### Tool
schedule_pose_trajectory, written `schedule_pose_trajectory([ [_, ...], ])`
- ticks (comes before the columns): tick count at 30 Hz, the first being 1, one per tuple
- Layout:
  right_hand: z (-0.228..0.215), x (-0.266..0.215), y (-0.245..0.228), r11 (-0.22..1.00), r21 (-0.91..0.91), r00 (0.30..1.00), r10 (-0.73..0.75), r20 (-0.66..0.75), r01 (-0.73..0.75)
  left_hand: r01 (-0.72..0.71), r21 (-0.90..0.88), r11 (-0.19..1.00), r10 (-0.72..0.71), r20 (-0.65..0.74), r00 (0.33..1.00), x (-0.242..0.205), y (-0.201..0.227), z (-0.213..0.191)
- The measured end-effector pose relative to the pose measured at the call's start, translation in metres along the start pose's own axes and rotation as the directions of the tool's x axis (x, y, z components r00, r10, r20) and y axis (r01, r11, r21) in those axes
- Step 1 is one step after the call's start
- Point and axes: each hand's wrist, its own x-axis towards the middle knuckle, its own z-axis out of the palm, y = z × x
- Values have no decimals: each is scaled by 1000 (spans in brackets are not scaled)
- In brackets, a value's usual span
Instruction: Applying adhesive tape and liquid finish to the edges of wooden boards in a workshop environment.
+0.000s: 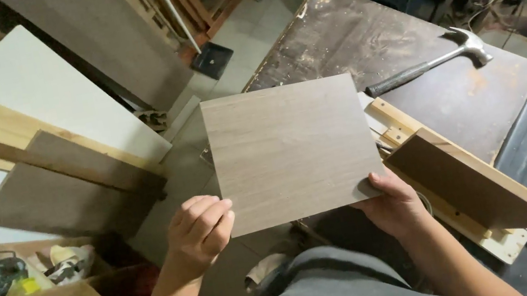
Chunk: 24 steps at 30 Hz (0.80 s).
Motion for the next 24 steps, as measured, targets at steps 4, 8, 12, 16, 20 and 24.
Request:
schedule_pose_trajectory([
  [4, -8, -7, -10, 998, -28, 998, -57, 39, 58, 9, 15, 1000, -8, -25, 1000, 6, -1, 10],
  [8, 14, -17, -22, 995, -31, 993, -89, 84, 91, -23, 1, 1000, 23, -65, 998, 14, -3, 20],
  [12, -4, -21, -17, 985, 18, 981, -171, 94, 170, 3, 9, 1000, -3, 9, 1000, 22, -6, 26],
  [16, -49, -23, -8, 971, -27, 970, -233, 70, 236, 110, -32, 993, -92, 351, 932, 47, -9, 21],
  [20, -11, -28, -9, 964, -27, 964, -264, 43, 265, 226, -17, 974, -149, 700, 698, 89, 39, 9],
  [24, 0, -27, -6, 972, -115, 979, -205, 12, 205, 126, -216, 968, 68, 711, 700, 73, 102, 70],
])
